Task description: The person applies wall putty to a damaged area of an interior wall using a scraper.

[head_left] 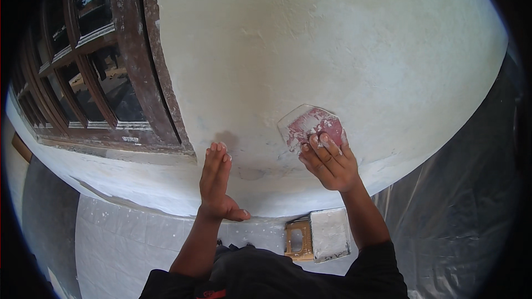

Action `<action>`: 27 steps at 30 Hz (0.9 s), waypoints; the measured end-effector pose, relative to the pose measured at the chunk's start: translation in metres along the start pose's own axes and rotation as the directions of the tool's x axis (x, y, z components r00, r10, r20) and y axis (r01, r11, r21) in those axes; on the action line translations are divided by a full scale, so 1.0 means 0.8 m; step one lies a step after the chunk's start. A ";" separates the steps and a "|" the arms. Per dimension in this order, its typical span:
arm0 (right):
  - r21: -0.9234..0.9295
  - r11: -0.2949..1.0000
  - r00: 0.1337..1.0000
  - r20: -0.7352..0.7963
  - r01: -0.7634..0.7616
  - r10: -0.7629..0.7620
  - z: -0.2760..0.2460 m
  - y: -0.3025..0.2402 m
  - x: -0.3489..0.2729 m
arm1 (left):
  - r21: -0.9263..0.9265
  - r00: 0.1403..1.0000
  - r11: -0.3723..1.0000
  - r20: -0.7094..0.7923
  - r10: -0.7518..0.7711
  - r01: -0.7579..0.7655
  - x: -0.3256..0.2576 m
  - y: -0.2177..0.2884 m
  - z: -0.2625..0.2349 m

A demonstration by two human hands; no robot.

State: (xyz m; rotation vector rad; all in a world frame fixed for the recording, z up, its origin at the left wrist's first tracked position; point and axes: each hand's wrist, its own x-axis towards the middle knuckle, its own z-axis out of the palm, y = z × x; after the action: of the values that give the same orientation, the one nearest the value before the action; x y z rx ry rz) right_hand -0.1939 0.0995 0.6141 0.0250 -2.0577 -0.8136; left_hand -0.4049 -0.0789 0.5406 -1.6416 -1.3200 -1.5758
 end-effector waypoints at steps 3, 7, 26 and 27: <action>0.009 1.000 1.000 0.008 -0.005 0.005 -0.010 -0.001 -0.010 | -0.003 1.000 1.000 -0.015 -0.001 0.001 -0.003 0.001 -0.003; -0.002 1.000 0.999 0.027 0.028 -0.028 -0.014 0.003 -0.004 | -0.004 1.000 1.000 -0.004 0.000 0.000 -0.001 0.002 -0.003; -0.015 0.993 0.986 0.120 0.120 -0.117 -0.031 0.013 0.018 | -0.003 1.000 1.000 0.000 -0.011 0.011 -0.006 0.008 0.002; -0.014 0.993 0.986 0.118 0.117 -0.115 -0.030 0.014 0.019 | 0.000 1.000 1.000 0.006 -0.012 0.012 -0.004 0.009 0.002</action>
State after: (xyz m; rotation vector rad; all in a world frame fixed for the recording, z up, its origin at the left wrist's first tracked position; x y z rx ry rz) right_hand -0.1815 0.0907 0.6405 0.0882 -2.1737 -0.9272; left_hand -0.3972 -0.0814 0.5388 -1.6427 -1.3359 -1.5790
